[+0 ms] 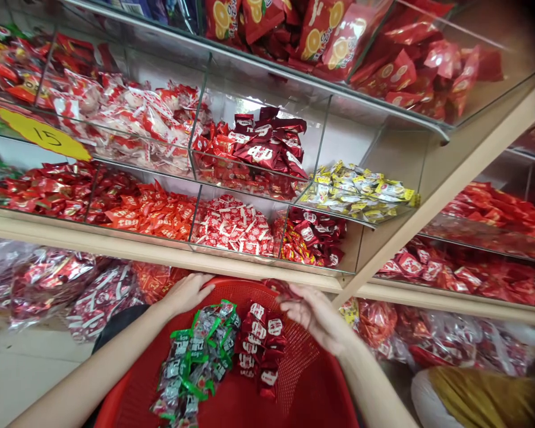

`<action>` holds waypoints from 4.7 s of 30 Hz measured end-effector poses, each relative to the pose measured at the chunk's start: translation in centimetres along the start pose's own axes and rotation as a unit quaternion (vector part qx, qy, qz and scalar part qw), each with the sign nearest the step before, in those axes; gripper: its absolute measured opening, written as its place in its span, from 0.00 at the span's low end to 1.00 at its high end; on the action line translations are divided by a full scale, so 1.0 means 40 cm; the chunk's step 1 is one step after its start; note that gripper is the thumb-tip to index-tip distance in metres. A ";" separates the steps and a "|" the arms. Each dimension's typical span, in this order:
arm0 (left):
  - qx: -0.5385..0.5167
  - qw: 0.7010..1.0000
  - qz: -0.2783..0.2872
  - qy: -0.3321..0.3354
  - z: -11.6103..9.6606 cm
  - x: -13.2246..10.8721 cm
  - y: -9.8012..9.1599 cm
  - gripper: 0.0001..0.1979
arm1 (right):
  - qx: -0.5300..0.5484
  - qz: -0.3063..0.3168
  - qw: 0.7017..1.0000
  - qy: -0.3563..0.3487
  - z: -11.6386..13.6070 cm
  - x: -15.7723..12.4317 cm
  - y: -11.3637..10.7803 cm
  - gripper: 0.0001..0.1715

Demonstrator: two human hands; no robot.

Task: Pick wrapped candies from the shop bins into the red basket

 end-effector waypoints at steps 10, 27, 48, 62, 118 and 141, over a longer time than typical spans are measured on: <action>0.012 0.995 0.002 0.094 -0.065 -0.026 -0.019 0.20 | 0.179 0.048 0.965 0.185 -0.190 0.018 0.045 0.12; -0.333 0.903 0.240 0.125 -0.162 -0.044 -0.013 0.18 | -0.066 -0.022 0.997 0.041 -0.210 0.002 0.078 0.26; -0.388 0.917 0.087 0.015 -0.098 -0.005 0.013 0.21 | -0.138 -0.181 0.965 -0.132 -0.201 0.072 -0.071 0.25; 0.130 0.990 0.010 -0.044 -0.039 -0.018 0.020 0.22 | -0.385 -0.129 0.882 -0.240 -0.253 0.135 -0.085 0.14; 0.198 0.980 0.016 -0.028 -0.028 -0.013 0.044 0.25 | -0.652 -0.223 0.595 -0.413 0.223 0.278 -0.151 0.10; 0.162 0.987 -0.002 -0.025 -0.022 -0.016 0.044 0.24 | -0.398 -0.147 0.854 -0.303 -0.135 0.039 -0.063 0.13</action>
Point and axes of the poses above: each hand's wrist, its own x-axis towards the middle knuckle, its own y-axis out of the palm, z = x × y, the point moved 1 cm from there along x, towards the middle knuckle, and after that the axes turned 4 degrees about -y, right-handed, at the moved point
